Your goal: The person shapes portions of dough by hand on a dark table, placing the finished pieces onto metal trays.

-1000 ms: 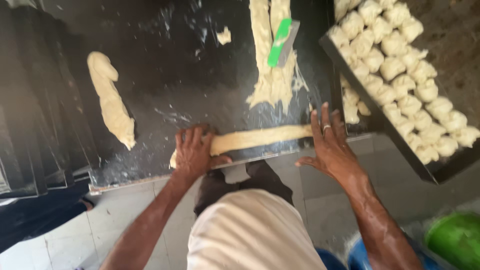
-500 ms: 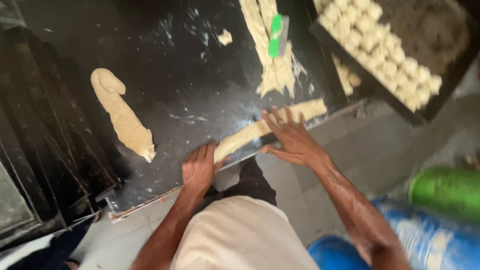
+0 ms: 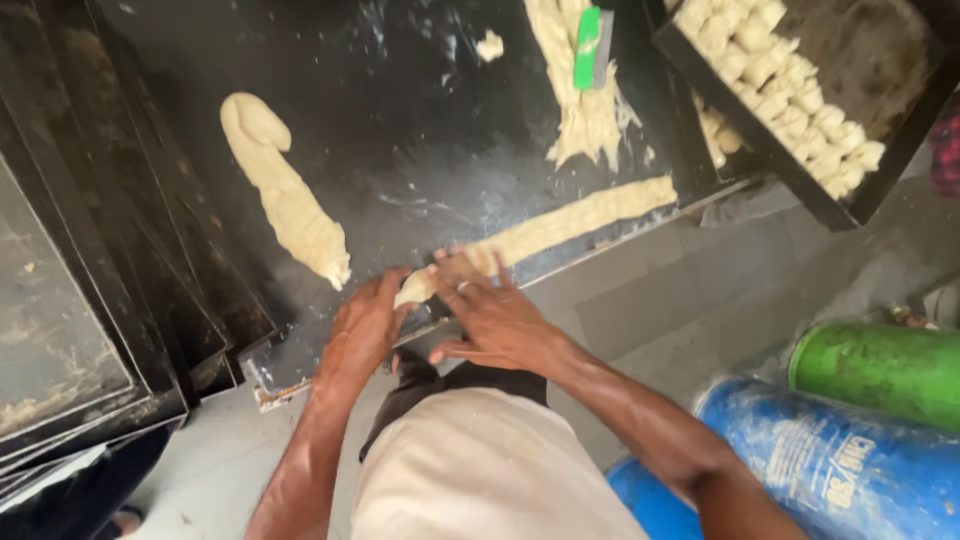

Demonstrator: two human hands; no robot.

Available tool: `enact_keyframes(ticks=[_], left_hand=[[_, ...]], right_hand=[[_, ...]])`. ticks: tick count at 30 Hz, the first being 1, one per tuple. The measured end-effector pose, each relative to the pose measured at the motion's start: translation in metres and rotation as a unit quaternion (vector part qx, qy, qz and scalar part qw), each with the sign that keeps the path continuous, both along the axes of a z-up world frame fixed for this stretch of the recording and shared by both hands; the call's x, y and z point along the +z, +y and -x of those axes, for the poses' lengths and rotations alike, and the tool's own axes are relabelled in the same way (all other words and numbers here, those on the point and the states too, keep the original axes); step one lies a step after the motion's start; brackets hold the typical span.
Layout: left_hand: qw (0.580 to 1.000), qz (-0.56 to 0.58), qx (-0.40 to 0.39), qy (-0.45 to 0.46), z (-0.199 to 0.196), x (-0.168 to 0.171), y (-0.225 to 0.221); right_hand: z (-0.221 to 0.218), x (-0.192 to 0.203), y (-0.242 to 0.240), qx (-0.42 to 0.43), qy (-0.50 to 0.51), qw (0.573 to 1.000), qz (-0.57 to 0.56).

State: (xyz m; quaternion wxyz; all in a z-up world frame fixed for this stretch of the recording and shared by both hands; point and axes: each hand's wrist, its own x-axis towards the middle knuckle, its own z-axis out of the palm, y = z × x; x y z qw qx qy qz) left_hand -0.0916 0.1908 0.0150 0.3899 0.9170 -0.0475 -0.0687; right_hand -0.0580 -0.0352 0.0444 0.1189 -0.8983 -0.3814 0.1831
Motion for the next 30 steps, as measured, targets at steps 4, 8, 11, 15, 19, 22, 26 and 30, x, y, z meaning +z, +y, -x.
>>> enact_keyframes(ticks=[4,8,11,15,19,22,26,30], left_hand=[[0.991,0.065,0.058,0.101,-0.009,-0.001,0.012],[0.976,0.175,0.115,0.054,0.003,0.009,0.023],[0.981,0.117,0.156,0.01,0.008,0.013,0.01],[0.981,-0.006,0.191,-0.043,0.019,0.023,-0.005],[0.978,0.001,0.209,-0.006,0.011,0.032,-0.036],[0.93,0.203,0.273,0.137,-0.003,0.038,-0.033],[0.946,0.01,0.296,0.131,0.006,0.039,-0.013],[0.938,-0.11,0.318,0.087,0.016,0.042,-0.009]], right_hand=[[-0.017,0.01,0.023,0.043,0.01,0.999,-0.004],[-0.002,0.0,0.048,0.11,-0.013,0.994,-0.025],[-0.046,0.003,0.028,0.049,0.199,0.976,-0.068],[-0.172,-0.007,-0.048,-0.182,-0.044,0.958,-0.217],[-0.325,-0.053,-0.148,-0.242,-0.217,0.943,-0.072],[-0.37,-0.078,-0.175,-0.282,-0.098,0.944,-0.143],[-0.342,-0.034,-0.181,-0.304,-0.013,0.903,-0.305],[-0.246,0.01,-0.14,-0.257,-0.053,0.885,-0.385]])
